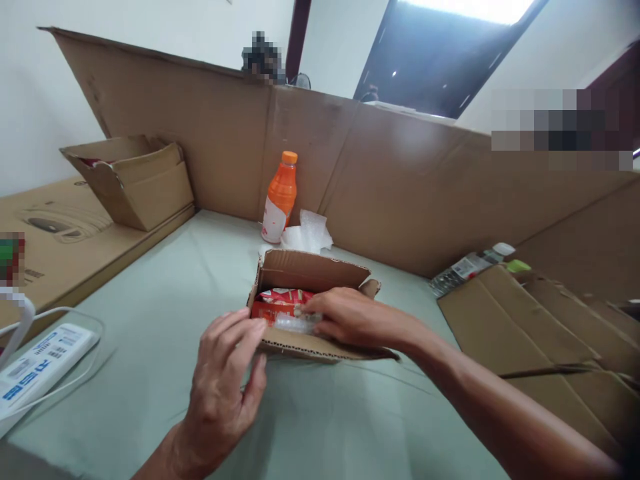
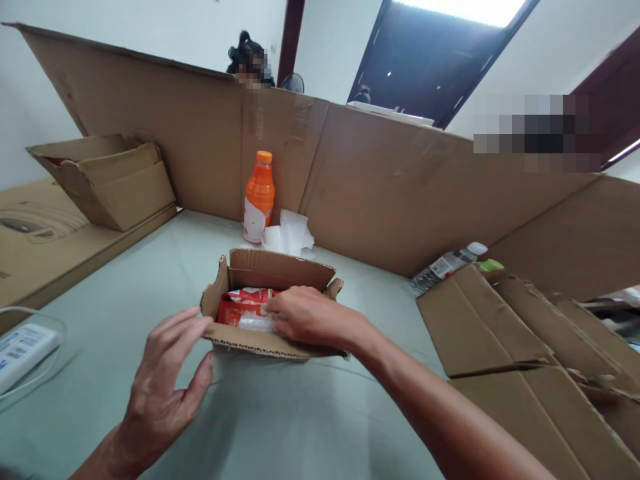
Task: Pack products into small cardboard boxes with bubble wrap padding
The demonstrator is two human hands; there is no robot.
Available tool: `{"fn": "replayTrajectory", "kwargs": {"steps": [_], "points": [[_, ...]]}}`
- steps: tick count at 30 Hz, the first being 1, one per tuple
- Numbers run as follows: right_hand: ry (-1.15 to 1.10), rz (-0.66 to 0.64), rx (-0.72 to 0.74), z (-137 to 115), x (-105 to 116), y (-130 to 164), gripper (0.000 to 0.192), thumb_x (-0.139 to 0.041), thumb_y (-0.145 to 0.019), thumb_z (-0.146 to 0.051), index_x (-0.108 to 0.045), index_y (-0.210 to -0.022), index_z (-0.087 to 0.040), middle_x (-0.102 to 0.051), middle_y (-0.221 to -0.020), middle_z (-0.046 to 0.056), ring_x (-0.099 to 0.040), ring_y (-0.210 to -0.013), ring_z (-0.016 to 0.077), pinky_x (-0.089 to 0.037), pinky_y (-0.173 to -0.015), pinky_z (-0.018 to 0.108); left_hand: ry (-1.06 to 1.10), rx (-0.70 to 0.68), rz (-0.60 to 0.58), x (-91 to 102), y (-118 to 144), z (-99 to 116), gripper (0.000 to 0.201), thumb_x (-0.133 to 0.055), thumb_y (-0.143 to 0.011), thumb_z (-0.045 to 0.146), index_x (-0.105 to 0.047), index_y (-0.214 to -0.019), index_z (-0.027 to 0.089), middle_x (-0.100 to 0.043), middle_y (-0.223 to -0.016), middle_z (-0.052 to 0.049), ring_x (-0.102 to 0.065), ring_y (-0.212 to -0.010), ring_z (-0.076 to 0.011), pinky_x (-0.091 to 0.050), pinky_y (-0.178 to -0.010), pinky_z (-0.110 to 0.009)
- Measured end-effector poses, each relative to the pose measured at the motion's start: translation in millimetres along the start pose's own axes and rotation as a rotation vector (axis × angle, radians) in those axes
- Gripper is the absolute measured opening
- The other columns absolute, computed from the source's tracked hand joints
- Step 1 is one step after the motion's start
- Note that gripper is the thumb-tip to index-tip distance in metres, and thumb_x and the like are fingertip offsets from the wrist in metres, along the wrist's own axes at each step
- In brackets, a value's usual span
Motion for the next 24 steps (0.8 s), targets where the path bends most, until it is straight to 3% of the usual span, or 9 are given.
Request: {"fn": "replayTrajectory", "kwargs": {"steps": [2, 4, 6, 8, 10, 12, 15, 20, 24], "points": [[-0.147, 0.24, -0.086, 23, 20, 43, 0.021, -0.061, -0.088, -0.021, -0.076, -0.101, -0.027, -0.078, -0.099, 0.001, -0.073, -0.083, 0.0195, -0.053, -0.069, 0.028, -0.032, 0.112, 0.058, 10.8, 9, -12, 0.067, -0.059, -0.088, 0.008, -0.038, -0.149, 0.025, -0.058, -0.131, -0.01, -0.053, -0.128, -0.0259, -0.046, -0.107, -0.046], [-0.252, 0.517, -0.291, 54, 23, 99, 0.022, -0.058, -0.093, -0.033, -0.075, -0.106, -0.026, -0.078, -0.101, 0.003, -0.073, -0.084, 0.0202, -0.057, -0.07, 0.029, -0.035, 0.289, 0.046, 15.9, 24, -31, 0.061, -0.06, -0.09, 0.017, -0.041, -0.147, 0.026, -0.057, -0.134, -0.01, -0.055, -0.125, -0.0262, -0.048, -0.106, -0.046], [-0.343, 0.712, -0.504, 77, -2, 150, 0.024, -0.061, -0.091, -0.04, -0.074, -0.102, -0.023, -0.079, -0.09, 0.005, -0.074, -0.074, 0.0204, -0.059, -0.069, 0.031, 0.025, 0.487, -0.025, 10.1, 42, -53, 0.054, -0.058, -0.092, 0.025, -0.045, -0.144, 0.027, -0.057, -0.136, -0.011, -0.058, -0.122, -0.0272, -0.048, -0.105, -0.049], [-0.466, 0.813, -0.639, 84, -47, 179, 0.027, -0.061, -0.091, -0.042, -0.072, -0.103, -0.02, -0.079, -0.089, 0.008, -0.075, -0.074, 0.0218, -0.061, -0.068, 0.033, 0.137, 0.648, -0.092, -6.1, 56, -69, 0.053, -0.057, -0.092, 0.03, -0.044, -0.144, 0.026, -0.055, -0.142, -0.012, -0.059, -0.121, -0.0279, -0.05, -0.103, -0.05], [-0.562, 0.719, -0.591, 71, -98, 173, 0.034, -0.065, -0.086, -0.04, -0.069, -0.114, -0.02, -0.077, -0.104, 0.011, -0.075, -0.081, 0.023, -0.061, -0.064, 0.032, 0.274, 0.727, -0.128, -28.7, 62, -75, 0.057, -0.057, -0.091, 0.03, -0.041, -0.145, 0.025, -0.052, -0.146, -0.014, -0.06, -0.121, -0.0275, -0.052, -0.101, -0.048], [-0.613, 0.681, -0.524, 54, -134, 155, 0.049, -0.066, -0.083, -0.038, -0.061, -0.128, -0.02, -0.074, -0.116, 0.013, -0.074, -0.091, 0.0242, -0.061, -0.065, 0.032, 0.385, 0.733, -0.14, -49.8, 61, -70, 0.061, -0.058, -0.089, 0.028, -0.039, -0.146, 0.021, -0.052, -0.145, -0.015, -0.06, -0.122, -0.0265, -0.051, -0.102, -0.047], [-0.689, 0.689, -0.493, 44, -161, 134, 0.059, -0.063, -0.085, -0.041, -0.052, -0.138, -0.019, -0.073, -0.113, 0.013, -0.074, -0.09, 0.0247, -0.06, -0.065, 0.034, 0.42, 0.709, -0.123, -61.8, 65, -51, 0.062, -0.057, -0.086, 0.022, -0.039, -0.145, 0.019, -0.056, -0.139, -0.015, -0.061, -0.12, -0.0257, -0.051, -0.103, -0.047], [-0.841, 0.631, -0.643, 67, -177, 134, 0.071, -0.065, -0.079, -0.057, -0.051, -0.137, -0.018, -0.073, -0.11, 0.014, -0.073, -0.08, 0.0259, -0.058, -0.066, 0.037, 0.324, 0.611, -0.22, -39.5, 105, -18, 0.068, -0.058, -0.083, 0.017, -0.037, -0.147, 0.024, -0.054, -0.142, -0.015, -0.059, -0.124, -0.0283, -0.05, -0.106, -0.049], [-0.922, 0.6, -0.589, 63, -171, 106, 0.079, -0.067, -0.075, -0.059, -0.049, -0.141, -0.018, -0.071, -0.116, 0.015, -0.07, -0.095, 0.029, -0.058, -0.074, 0.039, 0.246, 0.642, -0.156, -9.6, 123, -39, 0.078, -0.066, -0.084, 0.03, -0.028, -0.152, 0.026, -0.043, -0.152, -0.016, -0.05, -0.134, -0.0333, -0.043, -0.11, -0.056]]}}
Point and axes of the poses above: each hand's wrist, its own y-axis away from the middle knuckle, its own x-axis out of the back of the hand, z = x × y, the point moved 6 cm from there along -y, towards the middle knuckle
